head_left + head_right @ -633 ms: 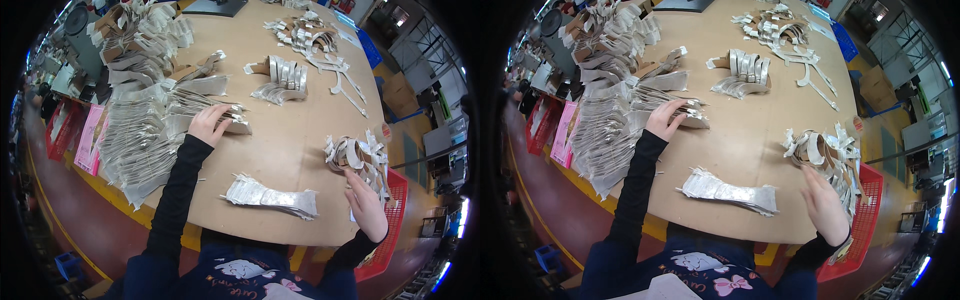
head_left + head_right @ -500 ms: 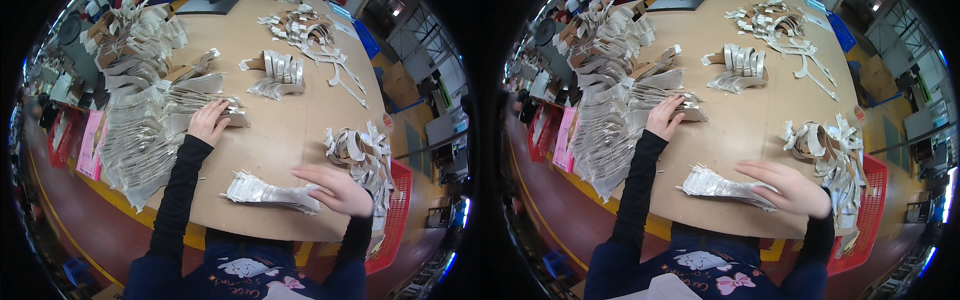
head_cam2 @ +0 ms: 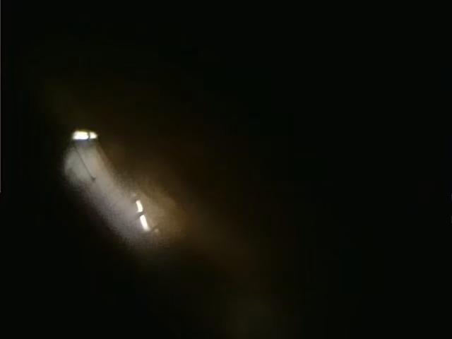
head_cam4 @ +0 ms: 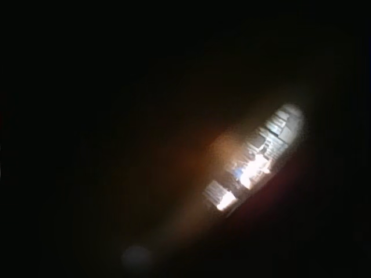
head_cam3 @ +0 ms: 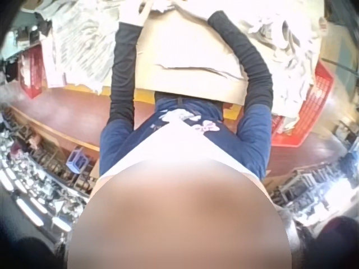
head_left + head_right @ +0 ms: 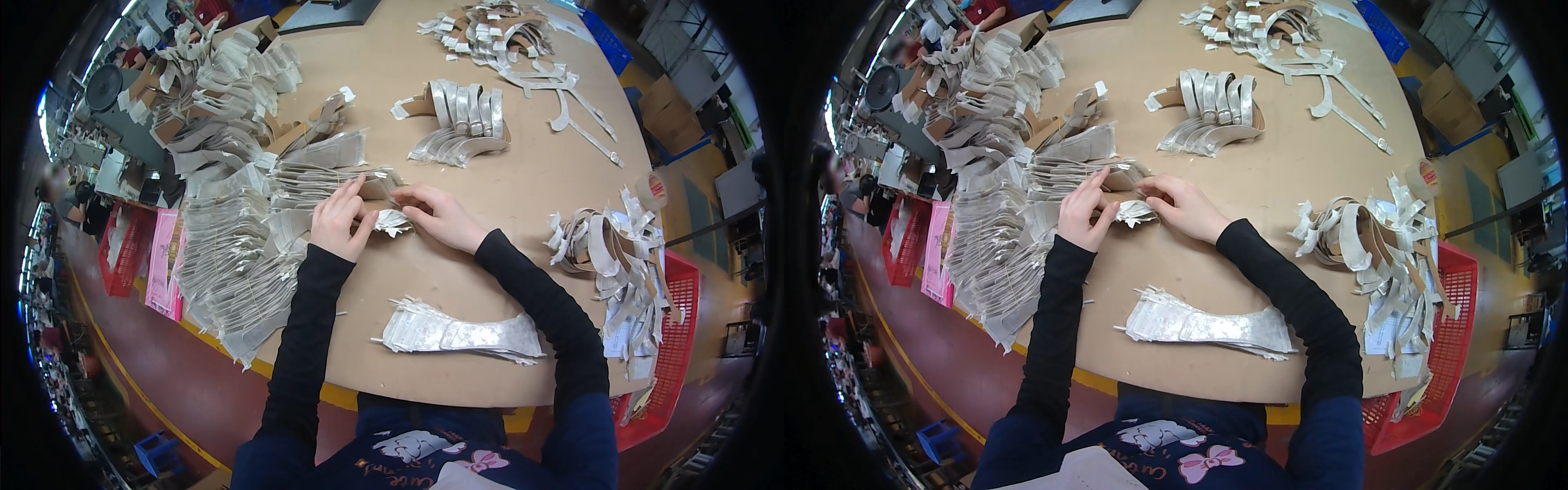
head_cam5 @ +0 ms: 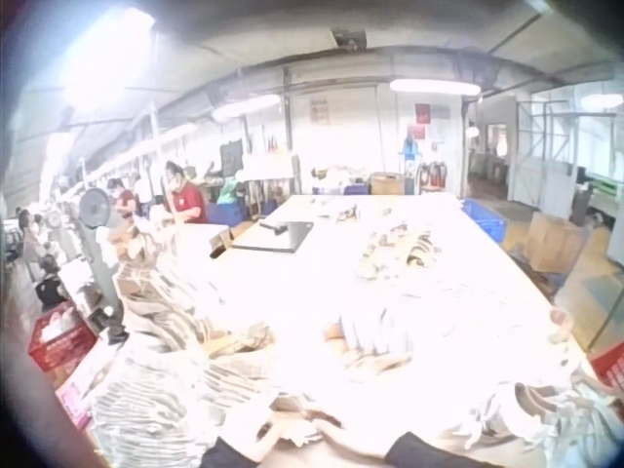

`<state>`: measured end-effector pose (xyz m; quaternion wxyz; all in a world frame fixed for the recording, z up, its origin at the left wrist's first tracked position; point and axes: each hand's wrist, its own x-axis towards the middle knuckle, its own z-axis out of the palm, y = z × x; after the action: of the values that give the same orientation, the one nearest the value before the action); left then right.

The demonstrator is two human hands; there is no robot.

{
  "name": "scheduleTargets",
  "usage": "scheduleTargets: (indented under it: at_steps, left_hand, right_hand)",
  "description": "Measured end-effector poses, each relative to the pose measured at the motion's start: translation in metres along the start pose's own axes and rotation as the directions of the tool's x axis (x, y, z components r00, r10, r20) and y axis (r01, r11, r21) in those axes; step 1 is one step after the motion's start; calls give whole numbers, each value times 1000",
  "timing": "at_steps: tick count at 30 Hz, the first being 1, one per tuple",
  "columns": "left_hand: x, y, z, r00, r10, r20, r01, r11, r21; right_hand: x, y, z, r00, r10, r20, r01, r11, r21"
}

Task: The person sorts and organizes fabric pieces on a table in a factory setting. They handle stacks of white and beige fabric strips, separating and aligning them, and placing some into a red basket. The person also briefly handles a pink booklet and a roll of tape.

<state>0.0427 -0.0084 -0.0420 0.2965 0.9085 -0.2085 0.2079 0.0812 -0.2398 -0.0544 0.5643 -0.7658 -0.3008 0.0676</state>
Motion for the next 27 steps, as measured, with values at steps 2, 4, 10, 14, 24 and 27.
scheduleTargets:
  at_steps: [2, 4, 10, 14, 24, 27]
  left_hand:
    - [-1, -1, 0, 999, -30, 15, 30, 999, -40]
    - [-1, 0, -1, 994, -99, 37, 102, 992, -70]
    - [2, 13, 1, 993, -112, -43, 108, 990, -96]
    - [2, 18, -1, 994, -108, -20, 108, 994, -1]
    - [1, 17, -2, 991, -132, -12, 131, 991, -30]
    - [1, 15, -3, 983, -183, 1, 181, 973, -144]
  right_hand:
    - [2, 3, 1, 999, -35, -9, 34, 998, -60]
    - [3, 3, 1, 998, -65, -22, 63, 994, -85]
    - [1, 2, 3, 995, -95, -34, 90, 987, -130]
    - [0, 5, 6, 993, -109, -34, 101, 976, -194]
    - [-1, 8, 7, 990, -131, -59, 120, 979, -162]
    - [-2, 8, 4, 996, -70, -48, 67, 995, -67]
